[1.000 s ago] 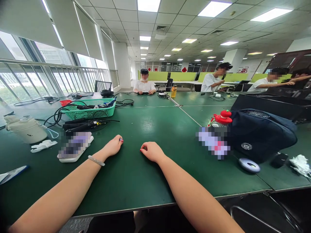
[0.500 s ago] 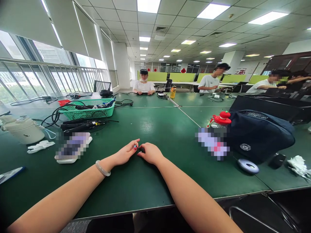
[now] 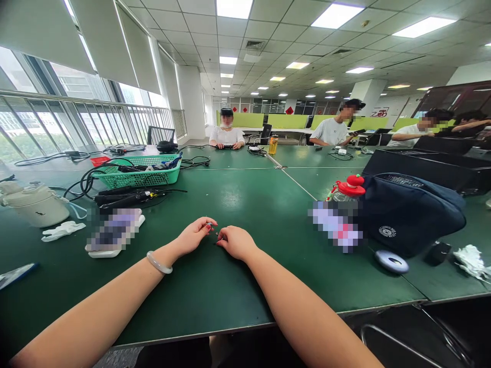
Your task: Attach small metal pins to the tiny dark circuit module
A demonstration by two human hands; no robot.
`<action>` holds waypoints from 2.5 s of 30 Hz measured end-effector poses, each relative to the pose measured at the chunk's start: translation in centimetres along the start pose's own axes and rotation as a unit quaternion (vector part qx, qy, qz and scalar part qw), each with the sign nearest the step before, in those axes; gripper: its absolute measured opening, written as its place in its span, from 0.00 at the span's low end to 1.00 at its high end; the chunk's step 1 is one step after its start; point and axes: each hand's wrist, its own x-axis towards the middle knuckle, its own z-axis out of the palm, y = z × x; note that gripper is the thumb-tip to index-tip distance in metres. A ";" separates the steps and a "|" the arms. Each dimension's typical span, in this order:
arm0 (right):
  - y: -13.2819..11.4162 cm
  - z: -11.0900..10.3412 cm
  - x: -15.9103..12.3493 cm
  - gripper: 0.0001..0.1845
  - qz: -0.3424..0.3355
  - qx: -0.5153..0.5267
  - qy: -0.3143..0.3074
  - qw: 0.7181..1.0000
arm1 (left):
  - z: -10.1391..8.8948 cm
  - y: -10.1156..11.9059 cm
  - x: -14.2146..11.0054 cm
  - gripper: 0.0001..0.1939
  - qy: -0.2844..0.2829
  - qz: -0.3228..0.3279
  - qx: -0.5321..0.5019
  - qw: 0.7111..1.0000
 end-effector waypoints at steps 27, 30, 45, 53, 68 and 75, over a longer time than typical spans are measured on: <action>0.0 -0.4 0.1 0.12 0.012 0.042 0.052 0.998 | -0.2 0.2 -0.2 0.19 0.026 -0.026 0.050 0.998; 0.0 -0.5 0.2 0.10 0.039 0.130 0.097 0.986 | -0.3 0.1 -0.2 0.21 0.019 -0.032 0.030 0.999; 0.5 0.0 0.7 0.10 0.128 0.383 0.061 0.913 | -0.2 2.0 -0.8 0.18 -0.009 0.018 0.126 0.992; 0.2 -0.2 0.6 0.10 0.146 0.379 0.075 0.911 | -0.2 1.8 -0.8 0.18 -0.003 0.032 0.146 0.989; 0.3 0.1 0.7 0.10 0.157 0.390 0.081 0.904 | -0.2 2.6 -0.9 0.17 -0.013 0.029 0.157 0.987; 0.0 -0.1 0.6 0.10 0.166 0.381 0.077 0.906 | -0.2 2.8 -1.0 0.18 -0.024 0.020 0.148 0.988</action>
